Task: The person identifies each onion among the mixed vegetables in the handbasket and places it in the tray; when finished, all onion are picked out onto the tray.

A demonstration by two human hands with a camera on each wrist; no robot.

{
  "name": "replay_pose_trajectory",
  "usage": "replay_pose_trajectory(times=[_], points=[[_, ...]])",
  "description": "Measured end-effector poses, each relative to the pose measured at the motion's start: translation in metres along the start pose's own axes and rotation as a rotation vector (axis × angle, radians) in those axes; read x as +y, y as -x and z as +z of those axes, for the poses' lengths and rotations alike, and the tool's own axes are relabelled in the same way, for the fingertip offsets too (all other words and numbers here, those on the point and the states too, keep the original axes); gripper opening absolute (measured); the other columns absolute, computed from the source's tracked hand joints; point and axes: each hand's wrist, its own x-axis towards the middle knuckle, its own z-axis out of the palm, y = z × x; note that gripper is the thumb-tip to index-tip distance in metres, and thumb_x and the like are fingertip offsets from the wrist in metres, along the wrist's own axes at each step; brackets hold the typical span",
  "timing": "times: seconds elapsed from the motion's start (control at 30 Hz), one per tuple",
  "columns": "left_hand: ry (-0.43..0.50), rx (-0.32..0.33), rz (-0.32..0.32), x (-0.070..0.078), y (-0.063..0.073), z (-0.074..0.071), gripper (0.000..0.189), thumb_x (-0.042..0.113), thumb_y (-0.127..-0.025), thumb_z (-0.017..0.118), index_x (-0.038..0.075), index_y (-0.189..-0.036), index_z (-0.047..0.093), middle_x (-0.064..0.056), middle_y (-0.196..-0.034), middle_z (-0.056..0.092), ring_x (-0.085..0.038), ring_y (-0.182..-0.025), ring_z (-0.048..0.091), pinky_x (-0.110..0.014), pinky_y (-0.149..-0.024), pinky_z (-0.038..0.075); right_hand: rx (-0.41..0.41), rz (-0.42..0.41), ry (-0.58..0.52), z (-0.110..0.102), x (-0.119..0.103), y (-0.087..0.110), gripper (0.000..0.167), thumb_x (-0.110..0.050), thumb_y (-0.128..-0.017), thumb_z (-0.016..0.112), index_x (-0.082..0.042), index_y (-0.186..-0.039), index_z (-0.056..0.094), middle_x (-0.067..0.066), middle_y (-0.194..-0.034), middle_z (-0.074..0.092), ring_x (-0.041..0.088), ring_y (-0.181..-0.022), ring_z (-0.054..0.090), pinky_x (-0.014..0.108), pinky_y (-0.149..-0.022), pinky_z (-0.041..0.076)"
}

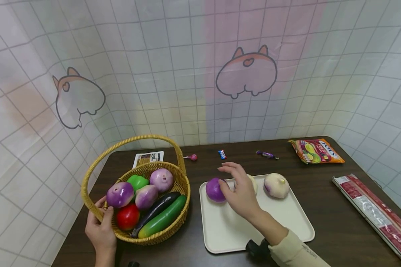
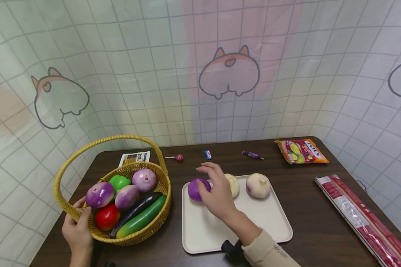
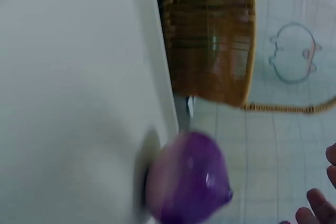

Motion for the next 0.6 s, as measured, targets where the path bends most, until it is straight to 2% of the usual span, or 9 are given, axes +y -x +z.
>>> replay_pose_trajectory(times=[0.13, 0.23, 0.33, 0.43, 0.6], points=[[0.002, 0.001, -0.001, 0.0, 0.001, -0.001, 0.022, -0.001, -0.09, 0.064, -0.011, -0.109, 0.066, 0.002, -0.101, 0.068, -0.01, -0.086, 0.054, -0.015, -0.078, 0.041, -0.128, -0.003, -0.062, 0.027, -0.013, -0.002, 0.035, -0.004, -0.084, 0.07, -0.013, -0.117, 0.064, -0.003, -0.125, 0.059, 0.014, -0.12, 0.055, 0.036, -0.099, 0.045], [0.002, 0.001, -0.005, 0.0, 0.001, -0.001, 0.024, -0.001, -0.089, 0.064, -0.01, -0.112, 0.066, 0.003, -0.098, 0.068, -0.01, -0.084, 0.053, -0.015, -0.078, 0.041, -0.208, -0.008, -0.103, 0.047, -0.021, 0.0, 0.033, -0.005, -0.087, 0.068, -0.012, -0.119, 0.063, -0.003, -0.123, 0.059, 0.017, -0.114, 0.058, 0.035, -0.095, 0.048], [0.001, 0.001, -0.004, 0.001, 0.002, -0.001, 0.022, -0.001, -0.089, 0.063, -0.011, -0.109, 0.065, 0.004, -0.102, 0.068, -0.011, -0.088, 0.053, -0.015, -0.081, 0.04, -0.258, -0.019, -0.139, 0.066, -0.029, 0.004, 0.034, -0.006, -0.087, 0.068, -0.011, -0.12, 0.062, -0.002, -0.123, 0.059, 0.018, -0.103, 0.059, 0.037, -0.086, 0.051], [-0.012, 0.001, 0.004, 0.002, 0.001, 0.0, 0.021, 0.0, -0.09, 0.063, -0.012, -0.108, 0.065, 0.003, -0.104, 0.069, -0.012, -0.089, 0.053, -0.016, -0.083, 0.04, -0.292, -0.023, -0.17, 0.082, -0.036, 0.006, 0.035, -0.007, -0.088, 0.067, -0.013, -0.121, 0.061, -0.001, -0.123, 0.059, 0.014, -0.098, 0.058, 0.036, -0.083, 0.053], [-0.037, 0.001, 0.024, 0.002, 0.001, 0.0, 0.021, 0.0, -0.09, 0.063, -0.011, -0.107, 0.065, 0.004, -0.106, 0.069, -0.012, -0.089, 0.054, -0.016, -0.082, 0.041, -0.34, -0.018, -0.216, 0.102, -0.044, 0.005, 0.036, -0.006, -0.088, 0.066, -0.013, -0.123, 0.06, 0.004, -0.125, 0.058, 0.013, -0.11, 0.057, 0.032, -0.086, 0.053]])
